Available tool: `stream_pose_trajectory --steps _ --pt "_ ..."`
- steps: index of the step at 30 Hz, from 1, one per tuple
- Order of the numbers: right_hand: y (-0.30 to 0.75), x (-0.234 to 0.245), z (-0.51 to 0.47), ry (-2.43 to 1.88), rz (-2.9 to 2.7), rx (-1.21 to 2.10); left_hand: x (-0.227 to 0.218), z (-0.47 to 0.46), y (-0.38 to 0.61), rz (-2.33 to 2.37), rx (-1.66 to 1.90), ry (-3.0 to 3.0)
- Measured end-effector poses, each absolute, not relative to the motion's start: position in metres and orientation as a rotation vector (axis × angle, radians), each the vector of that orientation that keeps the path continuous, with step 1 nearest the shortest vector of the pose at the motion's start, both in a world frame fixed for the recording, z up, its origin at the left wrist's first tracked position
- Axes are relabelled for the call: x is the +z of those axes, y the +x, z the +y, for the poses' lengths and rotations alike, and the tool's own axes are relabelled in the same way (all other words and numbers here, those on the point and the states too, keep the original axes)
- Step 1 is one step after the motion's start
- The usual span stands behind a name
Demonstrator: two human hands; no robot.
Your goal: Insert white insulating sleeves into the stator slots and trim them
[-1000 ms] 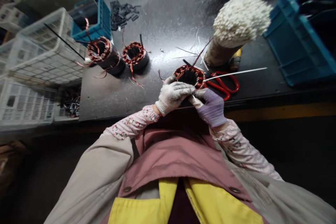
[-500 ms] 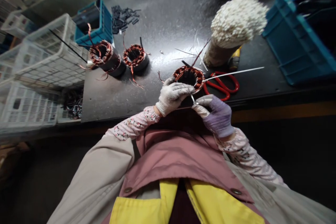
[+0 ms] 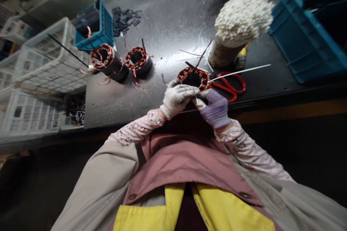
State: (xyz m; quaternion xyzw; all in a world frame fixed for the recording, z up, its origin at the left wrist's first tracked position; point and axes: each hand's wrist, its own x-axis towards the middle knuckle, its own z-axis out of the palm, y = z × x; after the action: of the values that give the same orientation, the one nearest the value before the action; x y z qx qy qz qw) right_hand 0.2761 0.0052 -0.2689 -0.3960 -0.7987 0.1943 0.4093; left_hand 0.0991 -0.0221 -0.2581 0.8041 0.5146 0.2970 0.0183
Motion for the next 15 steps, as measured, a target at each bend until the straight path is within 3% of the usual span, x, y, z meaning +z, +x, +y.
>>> stream_pose_trajectory --steps 5,9,11,15 --pt "0.28 -0.243 0.008 -0.954 -2.286 0.106 -0.258 -0.018 0.096 1.57 0.856 2.493" --pt "0.309 -0.221 -0.009 -0.392 -2.437 0.086 -0.254 -0.016 0.097 1.619 0.852 2.394" --pt "0.321 -0.214 -0.015 -0.34 -2.359 0.174 -0.252 -0.015 0.096 1.613 0.83 2.403" --pt "0.289 -0.206 -0.005 -0.739 -1.908 0.856 -0.253 -0.017 0.086 1.526 0.767 2.624"
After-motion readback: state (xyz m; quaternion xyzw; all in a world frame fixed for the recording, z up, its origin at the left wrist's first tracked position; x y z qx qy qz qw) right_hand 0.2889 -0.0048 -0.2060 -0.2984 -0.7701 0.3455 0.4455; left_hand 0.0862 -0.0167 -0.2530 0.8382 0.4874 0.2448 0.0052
